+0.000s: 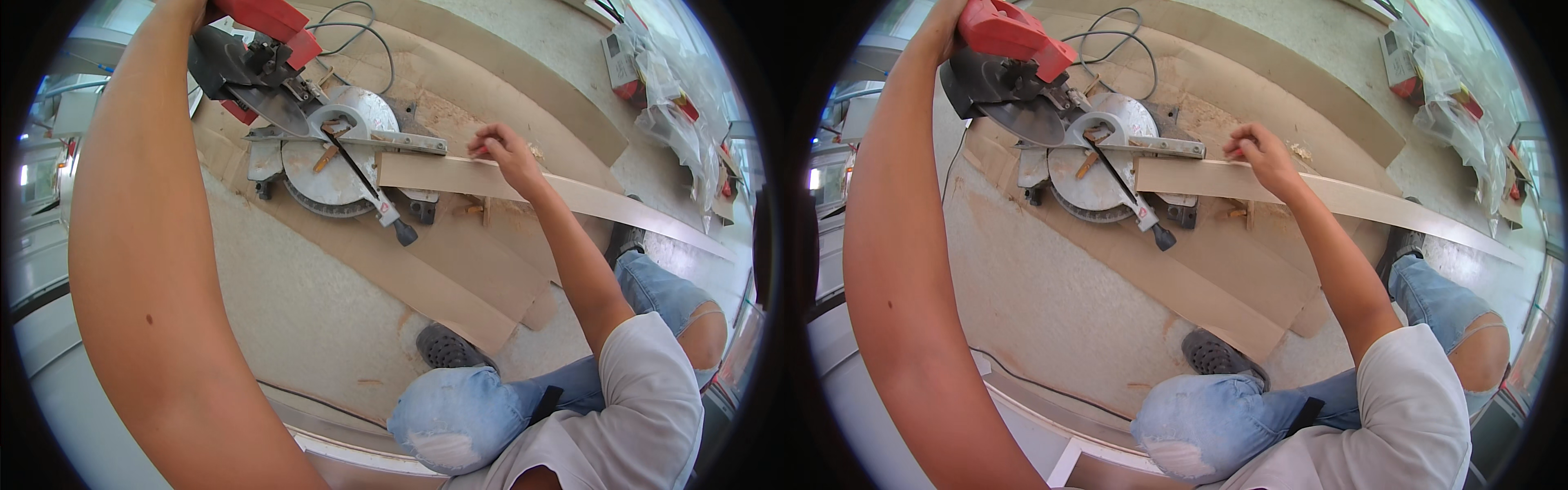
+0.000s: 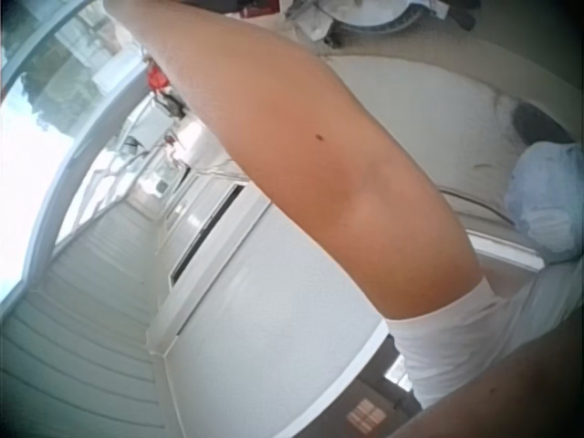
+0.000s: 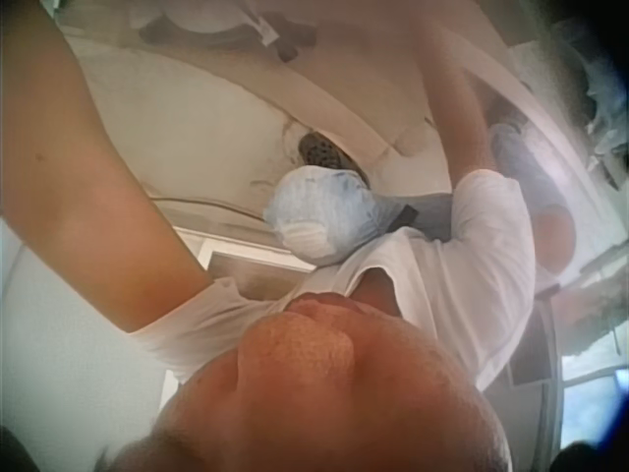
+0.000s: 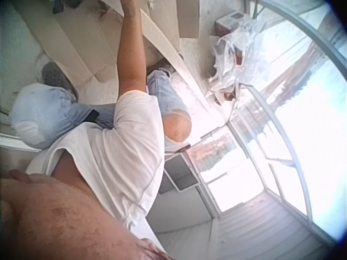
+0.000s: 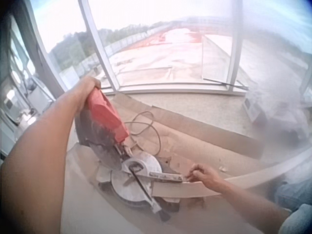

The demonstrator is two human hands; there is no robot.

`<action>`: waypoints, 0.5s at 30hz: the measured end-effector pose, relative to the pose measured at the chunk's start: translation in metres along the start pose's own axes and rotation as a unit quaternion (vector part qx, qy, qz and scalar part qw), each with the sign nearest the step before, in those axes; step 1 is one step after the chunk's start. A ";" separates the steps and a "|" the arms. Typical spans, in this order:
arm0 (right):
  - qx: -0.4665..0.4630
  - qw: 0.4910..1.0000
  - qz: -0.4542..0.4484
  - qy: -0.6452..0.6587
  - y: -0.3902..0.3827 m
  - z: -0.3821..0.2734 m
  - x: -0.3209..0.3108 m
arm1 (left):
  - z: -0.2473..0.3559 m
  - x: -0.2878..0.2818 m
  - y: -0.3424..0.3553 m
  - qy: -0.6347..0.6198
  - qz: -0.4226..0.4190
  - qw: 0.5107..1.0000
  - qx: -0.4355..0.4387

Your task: The person measures and cuts wooden baseboards using a miter saw, then fits them along the wall base. They handle several baseboard pieces, align them against the wall, and use a hammer to secure them in place.

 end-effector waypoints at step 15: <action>-0.041 0.938 -0.189 -0.287 -0.059 0.087 0.236 | -0.004 -0.004 0.010 0.002 0.000 1.000 0.019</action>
Point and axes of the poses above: each hand's wrist, its own y-axis towards the middle knuckle, its own x-axis out of the palm, z = x × y, the point moved 1 cm from there along y, towards the middle knuckle, and after that the axes turned 15 degrees about y, right-handed, at the moved point
